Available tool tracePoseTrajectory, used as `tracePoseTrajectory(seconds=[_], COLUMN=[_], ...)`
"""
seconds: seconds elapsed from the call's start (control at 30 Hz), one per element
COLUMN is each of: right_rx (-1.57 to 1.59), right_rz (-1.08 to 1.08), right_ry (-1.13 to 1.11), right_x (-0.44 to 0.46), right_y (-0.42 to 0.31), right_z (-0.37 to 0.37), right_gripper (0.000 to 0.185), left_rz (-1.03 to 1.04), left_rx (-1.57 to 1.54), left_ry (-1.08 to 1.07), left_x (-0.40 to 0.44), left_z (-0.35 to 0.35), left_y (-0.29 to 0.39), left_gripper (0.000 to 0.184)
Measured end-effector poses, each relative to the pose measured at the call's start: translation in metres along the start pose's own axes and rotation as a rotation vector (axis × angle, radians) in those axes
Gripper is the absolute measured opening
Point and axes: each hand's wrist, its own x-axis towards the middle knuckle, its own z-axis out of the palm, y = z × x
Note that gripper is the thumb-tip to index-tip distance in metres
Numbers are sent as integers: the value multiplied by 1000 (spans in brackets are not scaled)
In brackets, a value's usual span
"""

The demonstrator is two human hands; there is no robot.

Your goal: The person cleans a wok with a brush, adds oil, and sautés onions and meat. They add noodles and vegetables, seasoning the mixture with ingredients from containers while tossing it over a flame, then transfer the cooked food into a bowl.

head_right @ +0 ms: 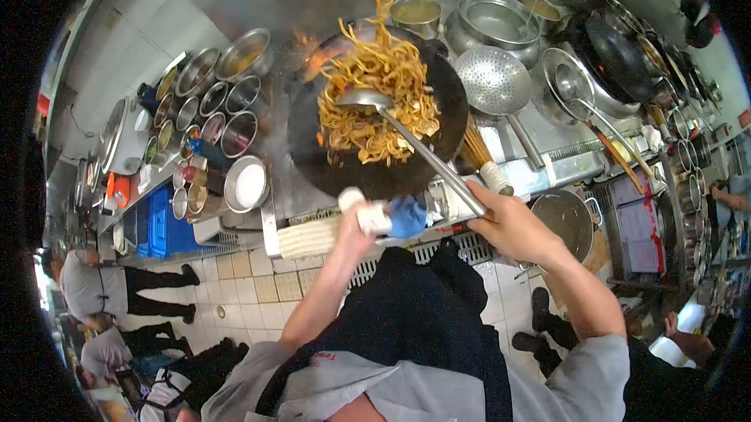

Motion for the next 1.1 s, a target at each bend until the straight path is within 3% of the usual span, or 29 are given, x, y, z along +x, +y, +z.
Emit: tracePoseTrajectory(seconds=[0.1, 0.2, 0.23, 0.3, 0.33, 0.43, 0.53, 0.63, 0.67, 0.77, 0.83, 0.9, 0.97, 1.0, 1.1], right_rx=[151, 288, 228, 101, -44, -564, -419, 1, 285, 580, 615, 625, 788, 931, 1311], right_rz=[268, 301, 277, 245, 289, 9, -6, -183, 285, 271, 250, 256, 323, 352, 429], right_ry=[-235, -342, -314, -280, -253, 31, 62, 127, -51, 72, 128, 207, 103, 58, -71], right_x=[-34, -49, -44, -25, -11, 24, 19, 6, -6, -11, -3, 3, 1, -4, -9], right_y=[-25, -19, -15, -3, -10, 36, 30, 56, 11, 32, 44, 42, 47, 39, 20], right_z=[-31, -46, -44, -39, -34, 3, 6, 14, -3, 14, 22, 31, 37, 41, 36], right_gripper=[60, 60, 60, 60, 61, 60, 62, 63, 62, 62, 66, 68, 71, 69, 57], left_rz=[-82, -98, -137, -60, -153, 41, 70, 32, -10, 40, 229, 378, 585, 598, 524], left_rx=[2, 53, 81, 10, 7, 82, 87, 65, 80, 197, 369, 598, 636, 664, 608], left_ry=[28, 19, -14, 189, -93, 100, 77, 63, 80, 40, 35, 170, 228, 164, 295], left_x=[-12, -32, -33, -12, 30, 28, -9, -35, -19, -21, -29, -49, -61, -56, -44], left_z=[27, 52, 49, 69, 27, 6, -21, 19, 19, 25, 18, 28, 32, 22, 17], left_y=[24, 37, 39, 39, 42, -7, -38, 2, 21, 62, 55, 36, 1, -9, -6], left_gripper=[9, 7, 8, 9, 10, 21, 25, 18, 12, 17, 19, 33, 31, 36, 33])
